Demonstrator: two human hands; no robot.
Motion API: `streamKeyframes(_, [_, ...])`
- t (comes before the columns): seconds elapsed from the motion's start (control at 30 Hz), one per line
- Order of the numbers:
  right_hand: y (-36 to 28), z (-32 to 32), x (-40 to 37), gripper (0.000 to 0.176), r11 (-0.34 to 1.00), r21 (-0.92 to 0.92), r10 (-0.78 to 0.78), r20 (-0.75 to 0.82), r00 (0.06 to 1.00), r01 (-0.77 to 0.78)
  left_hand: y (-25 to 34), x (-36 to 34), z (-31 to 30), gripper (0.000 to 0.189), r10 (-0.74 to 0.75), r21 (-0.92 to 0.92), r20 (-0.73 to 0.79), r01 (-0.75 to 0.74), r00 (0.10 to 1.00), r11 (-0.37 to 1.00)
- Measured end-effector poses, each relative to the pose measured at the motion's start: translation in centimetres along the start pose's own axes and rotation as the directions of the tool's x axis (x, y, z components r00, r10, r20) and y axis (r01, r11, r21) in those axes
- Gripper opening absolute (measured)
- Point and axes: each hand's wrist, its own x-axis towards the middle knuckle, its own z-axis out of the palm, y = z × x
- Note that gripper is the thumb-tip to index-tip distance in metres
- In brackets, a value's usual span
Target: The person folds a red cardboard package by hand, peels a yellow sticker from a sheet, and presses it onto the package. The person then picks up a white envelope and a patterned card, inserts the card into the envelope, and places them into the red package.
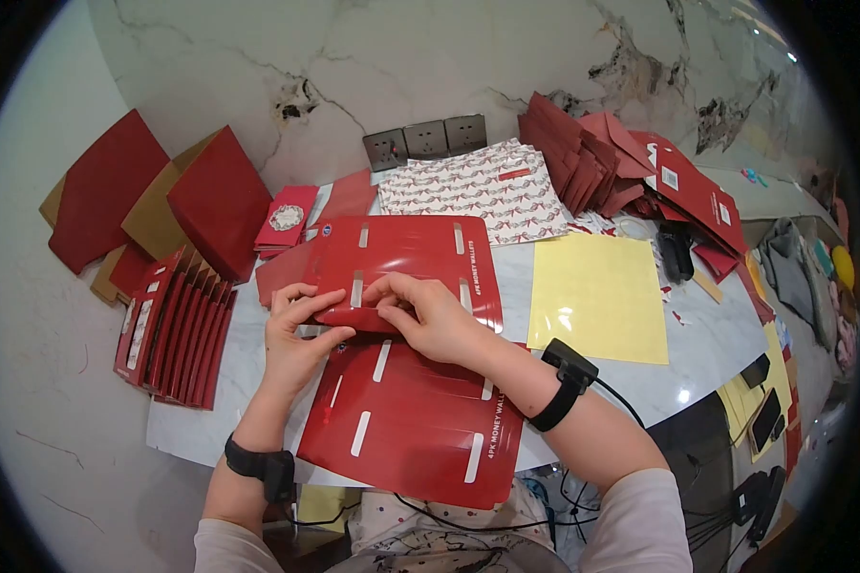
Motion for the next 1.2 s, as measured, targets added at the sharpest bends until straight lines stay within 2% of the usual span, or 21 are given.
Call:
streamKeyframes(0.1, [0.5,0.1,0.0,0.019,0.996,0.067,-0.053,-0.008,0.999,0.053,0.5,0.2,-0.1,0.05,0.019,-0.006,0.016,-0.019,1.0,1.0])
streamKeyframes(0.23, [0.0,-0.2,0.1,0.021,0.988,0.155,-0.022,0.013,1.0,0.02,0.2,0.2,-0.3,0.047,0.052,-0.006,0.039,-0.052,0.998,0.999])
streamKeyframes(0.3, [-0.8,-0.8,0.1,0.026,0.989,0.032,0.139,0.106,0.984,-0.144,0.4,0.2,-0.2,0.045,0.069,-0.011,0.037,-0.069,0.997,0.998])
streamKeyframes(0.33, [-1.1,-0.7,0.0,0.026,0.989,0.032,0.139,0.107,0.984,-0.143,0.4,0.3,-0.3,0.045,0.069,-0.011,0.036,-0.068,0.997,0.998])
streamKeyframes(0.37, [-1.4,-0.5,-0.2,0.03,0.984,-0.178,-0.014,0.059,0.998,0.025,0.4,0.4,-0.3,0.044,0.101,0.043,0.04,-0.103,0.994,0.994])
streamKeyframes(0.4, [-1.6,-0.2,-0.4,0.034,0.906,-0.384,-0.174,0.043,0.984,0.177,0.3,0.4,-0.2,0.043,0.133,0.096,0.047,-0.137,0.99,0.986])
streamKeyframes(0.47, [-2.0,0.1,-0.5,0.038,0.907,-0.381,-0.19,0.005,0.982,0.177,0.3,0.5,-0.2,0.042,0.123,0.049,0.012,-0.123,0.992,0.991])
streamKeyframes(0.53, [-2.1,-0.1,-0.4,0.035,0.72,-0.626,-0.361,0.032,0.932,0.3,0.1,0.5,-0.2,0.041,0.112,0.003,-0.023,-0.112,0.993,0.994])
streamKeyframes(0.63, [-1.9,0.1,-0.3,0.029,0.71,-0.617,-0.403,0.041,0.914,0.34,0.0,0.5,-0.2,0.039,0.131,-0.001,-0.029,-0.131,0.991,0.991])
streamKeyframes(0.7, [-1.7,0.1,-0.3,0.027,0.691,-0.63,-0.418,0.052,0.907,0.355,0.2,0.4,-0.2,0.038,0.186,0.07,-0.071,-0.181,0.98,0.981])
streamKeyframes(0.83, [-1.4,0.2,-0.3,0.024,0.64,-0.658,-0.464,0.08,0.882,0.396,0.4,0.2,-0.2,0.037,0.188,0.175,-0.124,-0.165,0.974,0.971])
streamKeyframes(0.9, [-1.4,0.2,-0.3,0.024,0.639,-0.659,-0.465,0.079,0.882,0.396,-0.4,0.3,0.0,0.038,0.129,-0.062,-0.092,-0.135,0.987,0.989])
streamKeyframes(0.93, [-1.3,0.2,-0.3,0.025,0.638,-0.659,-0.466,0.08,0.881,0.397,-0.4,0.3,0.0,0.038,0.13,-0.062,-0.092,-0.136,0.987,0.989])
streamKeyframes(1.0, [-1.4,0.3,-0.3,0.025,0.633,-0.664,-0.47,0.078,0.879,0.397,0.2,0.4,-0.3,0.038,0.228,0.119,-0.058,-0.22,0.972,0.968])
streamKeyframes(1.03, [-1.4,0.3,-0.3,0.025,0.628,-0.669,-0.473,0.076,0.878,0.397,0.7,0.5,-0.4,0.038,0.23,0.119,-0.057,-0.222,0.972,0.968])
streamKeyframes(1.1, [-1.3,0.3,-0.3,0.024,0.609,-0.675,-0.499,0.081,0.863,0.415,1.6,0.6,-0.6,0.03,0.385,0.369,0.015,-0.362,0.923,0.856])
streamKeyframes(1.2, [-0.8,0.4,-0.3,0.024,0.589,-0.682,-0.518,0.093,0.85,0.434,0.9,0.5,-0.3,0.026,0.411,0.299,0.039,-0.404,0.911,0.865])
